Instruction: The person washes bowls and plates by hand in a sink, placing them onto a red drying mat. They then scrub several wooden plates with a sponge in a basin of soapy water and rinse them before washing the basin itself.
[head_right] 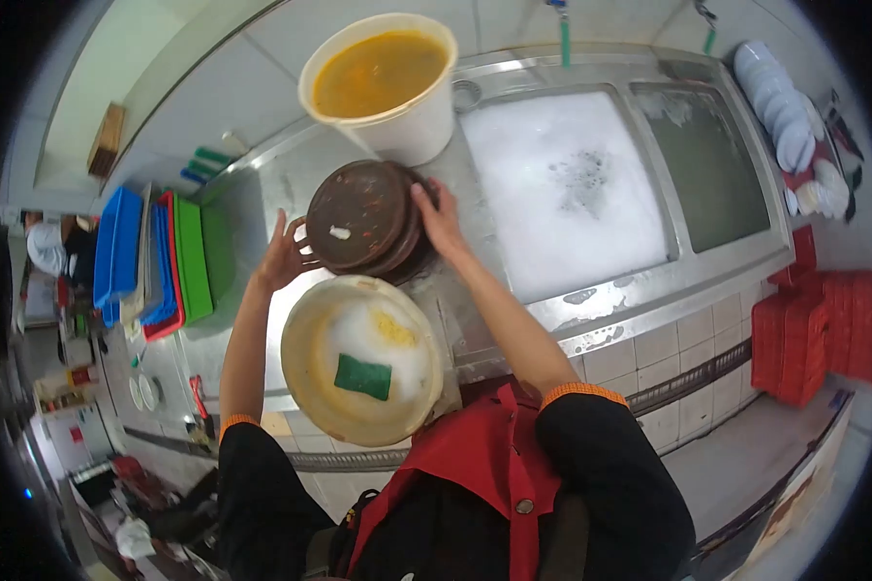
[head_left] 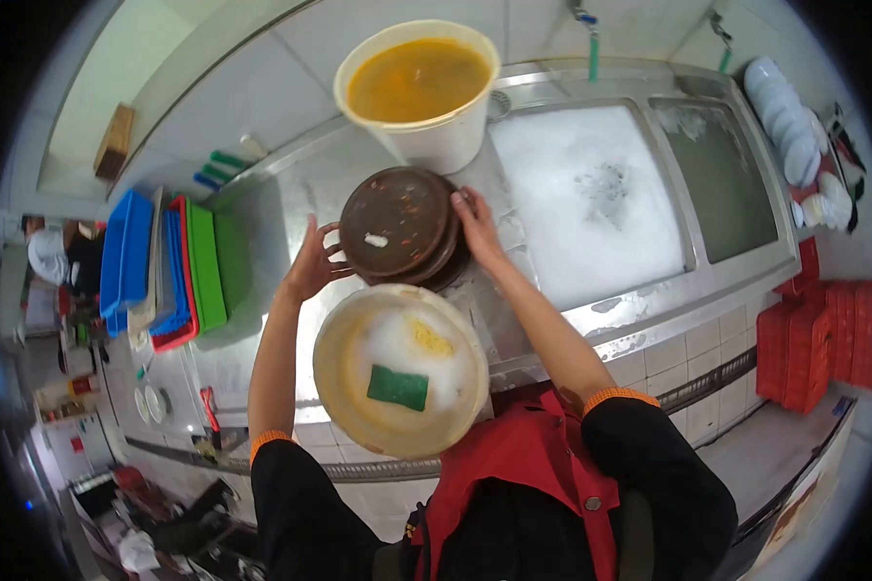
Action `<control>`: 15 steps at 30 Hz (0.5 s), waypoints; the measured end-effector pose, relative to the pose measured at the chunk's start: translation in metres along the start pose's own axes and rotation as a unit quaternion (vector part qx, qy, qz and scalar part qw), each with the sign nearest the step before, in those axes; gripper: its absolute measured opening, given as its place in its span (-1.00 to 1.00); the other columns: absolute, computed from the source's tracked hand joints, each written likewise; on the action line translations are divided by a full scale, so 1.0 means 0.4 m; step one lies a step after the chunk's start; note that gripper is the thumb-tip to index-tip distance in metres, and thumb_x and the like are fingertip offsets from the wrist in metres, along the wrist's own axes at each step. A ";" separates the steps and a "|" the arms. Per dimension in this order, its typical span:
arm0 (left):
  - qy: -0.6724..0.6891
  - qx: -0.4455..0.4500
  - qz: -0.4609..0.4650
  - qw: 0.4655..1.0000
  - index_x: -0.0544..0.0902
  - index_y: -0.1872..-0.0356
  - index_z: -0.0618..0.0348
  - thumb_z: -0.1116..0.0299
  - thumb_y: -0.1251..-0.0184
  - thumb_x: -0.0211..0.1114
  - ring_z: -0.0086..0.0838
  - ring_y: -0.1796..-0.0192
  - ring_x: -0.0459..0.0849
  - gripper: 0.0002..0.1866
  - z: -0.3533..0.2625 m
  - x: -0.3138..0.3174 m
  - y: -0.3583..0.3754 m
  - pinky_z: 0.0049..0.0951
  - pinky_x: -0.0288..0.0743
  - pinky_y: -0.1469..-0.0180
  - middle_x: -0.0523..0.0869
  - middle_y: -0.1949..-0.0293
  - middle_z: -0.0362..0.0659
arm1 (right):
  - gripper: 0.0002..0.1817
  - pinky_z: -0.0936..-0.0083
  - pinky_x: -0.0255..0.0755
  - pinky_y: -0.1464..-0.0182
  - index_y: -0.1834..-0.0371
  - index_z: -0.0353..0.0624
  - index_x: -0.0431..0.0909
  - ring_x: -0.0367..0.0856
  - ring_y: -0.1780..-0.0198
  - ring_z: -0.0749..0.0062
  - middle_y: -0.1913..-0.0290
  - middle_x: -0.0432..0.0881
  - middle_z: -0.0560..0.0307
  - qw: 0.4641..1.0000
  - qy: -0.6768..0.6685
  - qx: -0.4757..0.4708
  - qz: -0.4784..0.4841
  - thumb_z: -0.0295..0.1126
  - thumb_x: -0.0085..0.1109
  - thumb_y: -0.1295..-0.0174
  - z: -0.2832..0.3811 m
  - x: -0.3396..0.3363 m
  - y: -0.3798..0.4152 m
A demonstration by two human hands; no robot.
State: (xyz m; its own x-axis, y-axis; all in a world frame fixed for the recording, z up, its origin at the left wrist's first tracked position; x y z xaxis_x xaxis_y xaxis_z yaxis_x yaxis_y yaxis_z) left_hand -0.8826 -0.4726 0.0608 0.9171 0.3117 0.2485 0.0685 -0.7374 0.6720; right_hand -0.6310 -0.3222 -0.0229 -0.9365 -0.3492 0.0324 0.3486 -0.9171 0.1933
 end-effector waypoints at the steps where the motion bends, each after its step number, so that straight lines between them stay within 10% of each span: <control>1: -0.003 -0.016 -0.041 0.999 0.17 -0.45 -0.04 -0.51 -0.26 -0.35 -0.01 -0.29 0.42 -0.08 -0.041 0.049 0.000 -0.07 0.32 -0.30 0.18 -0.44 -0.07 | -0.16 0.25 0.04 -0.41 -0.36 -0.27 0.24 0.19 -0.39 -0.03 -0.34 0.24 -0.29 1.000 0.000 -0.004 -0.002 0.24 -0.01 -0.26 -0.027 0.013 -0.001; 15: -0.117 -0.093 0.048 0.988 0.19 -0.44 0.00 -0.54 -0.21 -0.33 -0.22 -0.40 0.31 -0.03 -0.067 0.328 -0.152 0.01 0.27 -0.34 0.32 -0.39 -0.08 | -0.25 -0.07 -0.23 -0.42 -0.40 -0.01 0.24 -0.08 -0.46 -0.24 -0.43 0.02 -0.35 0.983 0.102 0.068 -0.139 0.28 -0.27 -0.33 0.011 -0.182 0.083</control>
State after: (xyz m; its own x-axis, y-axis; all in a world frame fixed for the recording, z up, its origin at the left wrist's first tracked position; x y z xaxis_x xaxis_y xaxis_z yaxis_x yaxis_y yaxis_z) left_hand -0.7770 -0.3709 0.0714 0.9831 0.0824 0.1635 -0.0764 -0.6270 0.7752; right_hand -0.5515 -0.3265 -0.0145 -0.9627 -0.1329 -0.2357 0.0589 -0.9530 0.2971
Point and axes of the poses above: each hand's wrist, its own y-axis away from the middle knuckle, its own x-axis out of the palm, z = x × y, the point moved 2 cm from there along -y, towards the middle knuckle
